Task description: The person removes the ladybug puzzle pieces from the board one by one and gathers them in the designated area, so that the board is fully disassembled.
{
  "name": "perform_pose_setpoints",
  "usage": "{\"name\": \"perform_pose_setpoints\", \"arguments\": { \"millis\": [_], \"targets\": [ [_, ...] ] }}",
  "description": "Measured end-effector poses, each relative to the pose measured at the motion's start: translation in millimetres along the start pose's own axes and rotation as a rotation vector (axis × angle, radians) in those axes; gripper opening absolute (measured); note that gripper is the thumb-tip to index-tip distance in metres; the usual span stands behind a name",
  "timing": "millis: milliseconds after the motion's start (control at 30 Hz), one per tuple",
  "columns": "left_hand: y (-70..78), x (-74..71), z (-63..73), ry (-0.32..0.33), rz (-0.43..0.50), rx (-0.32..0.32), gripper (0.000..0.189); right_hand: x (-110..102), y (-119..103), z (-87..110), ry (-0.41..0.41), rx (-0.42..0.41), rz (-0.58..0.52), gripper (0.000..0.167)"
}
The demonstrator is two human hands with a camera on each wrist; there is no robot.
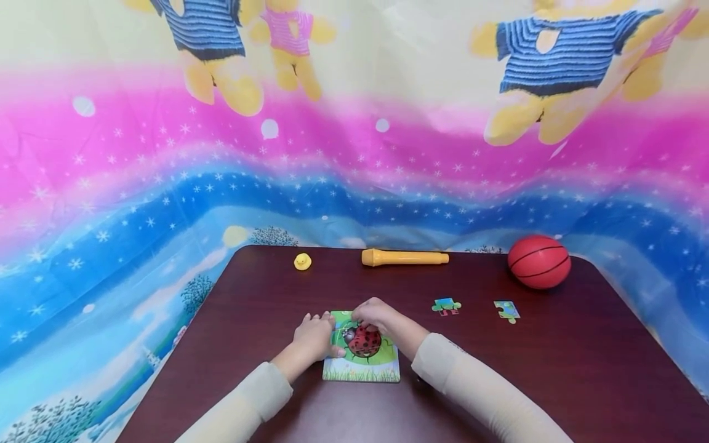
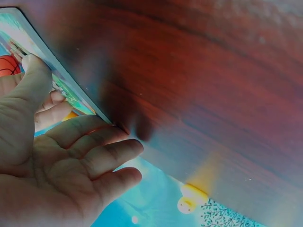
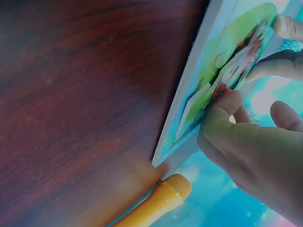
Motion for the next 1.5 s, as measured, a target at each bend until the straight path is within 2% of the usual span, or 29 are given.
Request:
{"name": "perform_pose_setpoints", "arguments": {
  "millis": [200, 400, 533, 733, 900, 967, 1033, 1100, 1167, 1233, 1300, 1367, 1500],
  "targets": [
    [-1.4, 2.0, 1.7, 0.001, 0.012, 0.009, 0.079, -0.4, 2.5, 0.1, -0.011, 0.012, -0.033, 0.031],
    [-1.1, 0.6, 2.0, 0.0, 0.006, -0.002, 0.082, -1.5, 1.6, -5.5, -0.009, -0.033, -0.059, 0.034],
    [0.6, 1.0, 2.7, -0.012, -0.005, -0.011, 0.084, 0.7, 4.6, -11.9, 0.038, -0.077, 0.018, 0.03],
    [2.2, 2.9, 1.2, -0.016, -0.012, -0.016, 0.086, 2.4, 5.9, -17.5, 0.14, -0.12, 0.17, 0.008],
    [1.5, 2.4, 0.9, -0.014, -0.029, -0.025, 0.087, 1.6, 5.1, -18.6, 0.161, -0.109, 0.177, 0.009],
    [2.6, 2.8, 3.7, 0.025, -0.09, -0.02, 0.087, 2.0, 5.8, -20.4, 0.162, -0.107, 0.176, 0.009],
    [6.7, 3.6, 10.3, 0.109, -0.199, 0.006, 0.081, 3.2, 7.0, -21.5, 0.155, -0.109, 0.179, 0.009],
    [13.6, 4.7, 18.5, 0.227, -0.326, 0.062, 0.07, 4.3, 7.1, -21.5, 0.146, -0.111, 0.183, 0.01],
    [21.4, 6.1, 26.4, 0.35, -0.42, 0.138, 0.054, 4.8, 6.3, -20.9, 0.144, -0.11, 0.18, 0.01],
    [28.1, 7.7, 31.0, 0.426, -0.454, 0.235, 0.037, 4.0, 5.1, -20.7, 0.149, -0.108, 0.178, 0.01],
    [32.2, 9.6, 32.5, 0.451, -0.454, 0.315, 0.029, 3.2, 4.4, -20.8, 0.153, -0.109, 0.177, 0.01],
    [34.9, 11.9, 32.4, 0.429, -0.452, 0.365, 0.024, 2.5, 4.6, -21.3, 0.151, -0.11, 0.171, 0.01],
    [37.0, 14.9, 31.9, 0.371, -0.448, 0.396, 0.021, 1.6, 5.4, -21.6, 0.141, -0.11, 0.149, 0.009]
  ]
}}
Point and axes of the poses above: each hand's wrist, its own z-axis away from the middle knuckle, its own x-axis out of the palm, y = z × x, the point moved 3 cm from there along -z, towards the middle knuckle, and after that the axes turned 8 degrees about -y, right-handed, at the moved point
